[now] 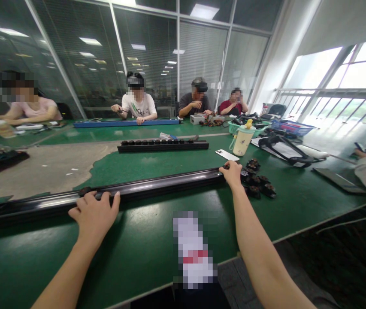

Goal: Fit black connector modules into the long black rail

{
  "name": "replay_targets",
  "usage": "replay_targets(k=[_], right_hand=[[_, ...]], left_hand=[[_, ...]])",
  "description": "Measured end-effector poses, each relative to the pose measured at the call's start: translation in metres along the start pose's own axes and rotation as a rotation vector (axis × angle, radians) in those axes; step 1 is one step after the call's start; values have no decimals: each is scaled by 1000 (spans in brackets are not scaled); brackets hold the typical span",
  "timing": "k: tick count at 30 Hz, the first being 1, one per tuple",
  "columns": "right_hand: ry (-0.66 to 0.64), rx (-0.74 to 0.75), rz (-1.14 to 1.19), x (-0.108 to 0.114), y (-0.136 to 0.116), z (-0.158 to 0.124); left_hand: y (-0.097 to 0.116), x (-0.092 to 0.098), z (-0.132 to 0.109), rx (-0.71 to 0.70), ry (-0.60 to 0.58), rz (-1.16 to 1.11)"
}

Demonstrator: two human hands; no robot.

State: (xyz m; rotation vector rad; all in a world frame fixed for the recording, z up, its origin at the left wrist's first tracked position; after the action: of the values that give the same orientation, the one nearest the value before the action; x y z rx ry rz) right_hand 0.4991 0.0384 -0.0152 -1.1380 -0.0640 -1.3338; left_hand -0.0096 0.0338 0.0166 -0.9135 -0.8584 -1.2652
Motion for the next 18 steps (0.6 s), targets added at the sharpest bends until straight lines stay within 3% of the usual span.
replay_targets(k=[18], right_hand=[[26,-16,3,1,3,0]], left_hand=[[0,-1,-1,-1,26,-4]])
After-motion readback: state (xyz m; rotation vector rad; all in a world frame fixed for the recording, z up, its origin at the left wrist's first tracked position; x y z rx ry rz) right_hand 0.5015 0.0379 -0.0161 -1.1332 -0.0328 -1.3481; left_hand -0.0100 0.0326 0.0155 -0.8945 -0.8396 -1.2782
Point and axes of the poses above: each hand's wrist, its own z-axis towards the middle knuckle, its own x-axis out of the back of the hand, y = z × x, the point moved 3 cm from there along z, towards the middle knuckle, and after that the axes turned 4 degrees about -y, right-handed, at the moved point
